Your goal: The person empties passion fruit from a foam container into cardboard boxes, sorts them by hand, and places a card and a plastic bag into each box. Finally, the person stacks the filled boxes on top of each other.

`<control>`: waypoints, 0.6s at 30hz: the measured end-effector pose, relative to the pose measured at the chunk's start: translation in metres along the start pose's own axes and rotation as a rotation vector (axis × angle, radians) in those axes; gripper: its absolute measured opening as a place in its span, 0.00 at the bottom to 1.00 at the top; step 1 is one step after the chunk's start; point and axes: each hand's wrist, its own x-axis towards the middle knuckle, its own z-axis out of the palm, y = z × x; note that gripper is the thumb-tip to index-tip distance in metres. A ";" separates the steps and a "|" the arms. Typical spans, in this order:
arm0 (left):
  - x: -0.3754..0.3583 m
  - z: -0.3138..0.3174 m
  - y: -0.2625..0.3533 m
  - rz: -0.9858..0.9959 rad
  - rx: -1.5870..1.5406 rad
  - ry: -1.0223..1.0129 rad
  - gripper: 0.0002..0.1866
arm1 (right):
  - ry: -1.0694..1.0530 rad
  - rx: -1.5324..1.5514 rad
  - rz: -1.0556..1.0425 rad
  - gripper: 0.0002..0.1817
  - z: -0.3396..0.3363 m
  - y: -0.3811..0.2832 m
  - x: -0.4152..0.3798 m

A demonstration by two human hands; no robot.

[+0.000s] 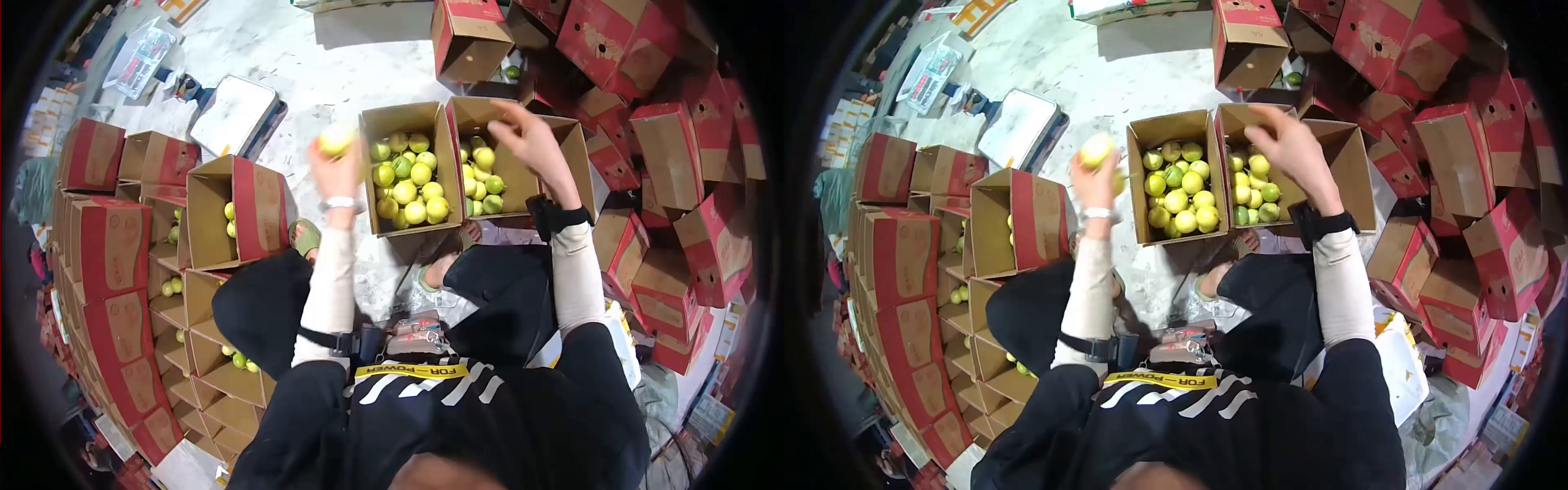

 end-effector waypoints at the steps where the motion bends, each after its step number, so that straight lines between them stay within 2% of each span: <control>1: -0.020 0.035 0.044 -0.011 0.027 -0.153 0.26 | 0.043 0.079 0.005 0.21 -0.003 -0.002 0.001; 2: -0.026 0.033 0.071 -0.148 -0.009 -0.253 0.29 | 0.084 0.161 0.008 0.20 -0.004 -0.005 0.002; 3: -0.042 0.091 0.047 -0.130 0.263 -0.314 0.36 | 0.114 0.201 0.056 0.20 -0.007 -0.004 0.005; 4: -0.051 0.110 0.051 -0.114 0.346 -0.381 0.47 | 0.137 0.243 0.102 0.19 -0.009 0.001 0.009; 5: -0.046 0.122 0.031 -0.087 0.411 -0.348 0.53 | 0.140 0.224 0.103 0.18 -0.007 0.015 0.012; 6: -0.040 0.115 0.044 -0.003 0.390 -0.301 0.54 | 0.176 0.198 0.046 0.17 -0.004 0.022 0.011; 8: -0.001 0.081 0.034 0.465 0.634 -0.168 0.52 | 0.161 0.023 0.099 0.17 -0.009 0.032 0.005; 9: 0.009 0.055 0.044 0.438 0.822 -0.197 0.49 | 0.149 -0.024 0.101 0.17 -0.011 0.026 0.000; 10: 0.009 0.039 0.051 -0.016 0.790 -0.292 0.49 | 0.116 -0.041 0.096 0.17 -0.011 0.026 0.000; 11: 0.017 0.018 0.022 -0.379 0.675 -0.563 0.44 | 0.127 -0.047 0.023 0.16 -0.006 0.030 0.003; 12: 0.017 -0.002 0.003 -0.502 0.801 -0.776 0.41 | 0.092 -0.058 -0.021 0.15 -0.003 0.024 0.007; 14: 0.008 -0.019 -0.023 -0.545 0.991 -0.988 0.35 | 0.032 0.088 -0.046 0.15 0.009 0.027 0.021; 16: 0.024 -0.010 -0.027 -0.548 1.007 -1.086 0.30 | -0.004 -0.005 0.036 0.15 0.019 0.025 0.036; 18: 0.049 0.004 -0.021 -0.527 1.002 -1.155 0.25 | -0.011 0.114 0.124 0.16 0.027 0.011 0.046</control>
